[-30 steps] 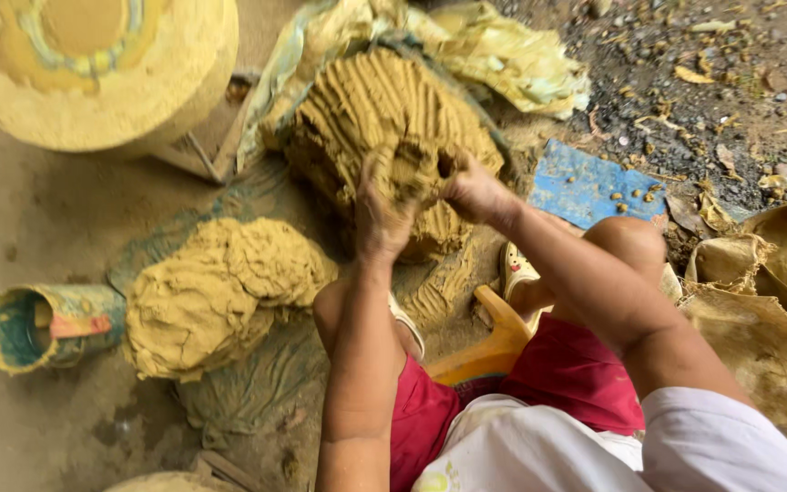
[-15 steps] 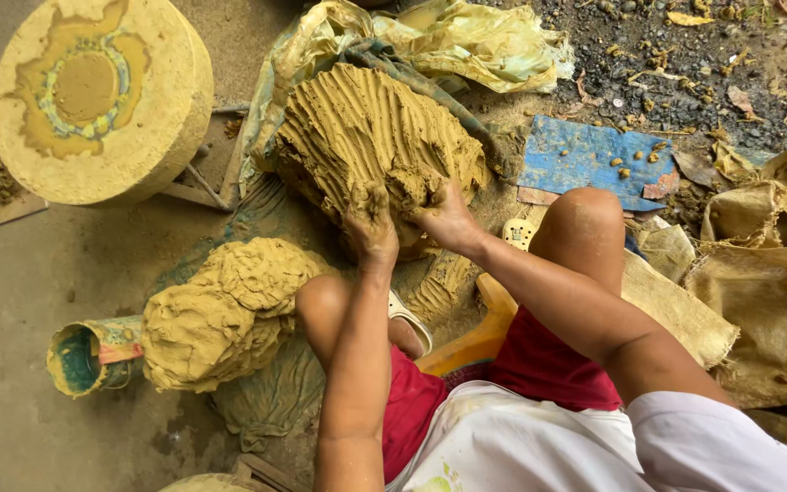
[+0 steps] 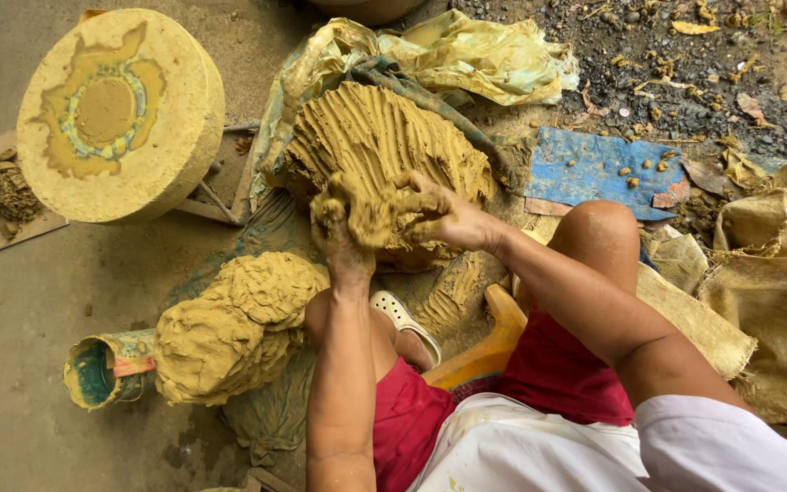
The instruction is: The person kneads a large mass of moist clay by hand, pulling and pressing portions of it to prepare it for pottery.
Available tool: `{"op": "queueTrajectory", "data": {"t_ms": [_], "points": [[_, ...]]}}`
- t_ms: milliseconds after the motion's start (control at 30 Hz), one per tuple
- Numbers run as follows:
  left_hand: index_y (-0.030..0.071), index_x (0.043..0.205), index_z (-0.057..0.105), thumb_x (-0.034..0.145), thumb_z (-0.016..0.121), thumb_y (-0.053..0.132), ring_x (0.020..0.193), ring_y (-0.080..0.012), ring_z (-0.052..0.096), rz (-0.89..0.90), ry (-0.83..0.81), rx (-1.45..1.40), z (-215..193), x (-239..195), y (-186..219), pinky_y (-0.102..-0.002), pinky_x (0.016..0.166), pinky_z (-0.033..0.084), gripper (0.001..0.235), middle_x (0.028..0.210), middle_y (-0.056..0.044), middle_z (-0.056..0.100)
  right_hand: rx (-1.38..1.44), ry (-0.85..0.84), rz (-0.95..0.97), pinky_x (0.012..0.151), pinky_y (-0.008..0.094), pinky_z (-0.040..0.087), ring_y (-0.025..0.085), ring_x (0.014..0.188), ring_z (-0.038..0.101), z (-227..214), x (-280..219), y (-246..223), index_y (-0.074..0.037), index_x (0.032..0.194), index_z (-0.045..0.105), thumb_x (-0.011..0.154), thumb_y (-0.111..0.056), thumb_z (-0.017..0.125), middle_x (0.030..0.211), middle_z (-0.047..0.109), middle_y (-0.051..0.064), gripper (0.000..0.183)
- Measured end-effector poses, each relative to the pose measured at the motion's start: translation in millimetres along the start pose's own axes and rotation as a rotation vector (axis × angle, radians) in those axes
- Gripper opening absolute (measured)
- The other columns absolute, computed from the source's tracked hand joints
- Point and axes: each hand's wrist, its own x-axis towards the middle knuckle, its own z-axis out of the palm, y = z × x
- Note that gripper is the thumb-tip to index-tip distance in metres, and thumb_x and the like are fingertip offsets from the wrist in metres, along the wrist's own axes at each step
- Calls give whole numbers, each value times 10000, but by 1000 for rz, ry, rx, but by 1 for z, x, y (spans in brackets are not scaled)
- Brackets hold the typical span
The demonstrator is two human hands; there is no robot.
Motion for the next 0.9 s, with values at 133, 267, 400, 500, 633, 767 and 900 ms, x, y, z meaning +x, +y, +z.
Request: {"op": "queueTrajectory", "data": {"t_ms": [133,267,400,500,633,767,900], "points": [[77,1261,662,986,761,178,1139,-226,677,160,94,163,-33,-6,5,-400,965,608,310,1259,-70,669,-115,138,385,896,498,619,229,1021,638,-7,-2,-7,-27,1040,708,866,-31,689,1249,560,57,175],[42,1114,678,973,793,146,920,-154,598,346,195,397,-49,-4,12,-322,824,508,209,1054,-32,652,-271,294,-5,975,415,588,183,1000,681,-6,-12,8,-97,1042,751,943,-254,745,1078,738,63,185],[12,1046,694,993,760,128,868,-145,596,423,227,545,-39,-6,6,-320,781,502,144,981,-30,668,-791,434,-482,959,538,424,331,1130,633,12,-16,30,-20,1160,722,860,-226,795,1165,715,142,371],[33,1134,710,966,741,122,950,-148,678,419,224,513,-23,-2,9,-320,858,561,193,1060,-26,728,-345,351,-94,974,383,587,227,1059,712,20,-5,39,-124,1162,747,876,-284,827,1140,755,47,337],[43,1181,697,960,709,140,1013,-148,690,446,176,504,-11,-2,13,-314,923,567,242,1123,-35,727,-683,435,-379,1056,510,500,372,1203,614,16,-3,41,-20,1181,714,831,-110,832,1219,695,168,380],[17,1203,687,961,745,80,1042,-177,687,384,243,485,-16,-3,15,-345,957,565,257,1153,-69,718,-761,335,-269,868,455,540,313,1002,633,15,-3,43,-60,1079,740,849,-98,844,1058,698,127,255],[29,1227,678,957,751,89,1082,-185,684,340,210,440,-27,-4,8,-366,997,571,286,1197,-68,705,-760,350,-253,937,485,532,339,1066,625,15,-8,56,-63,1066,725,820,-118,845,1114,688,153,279]]}}
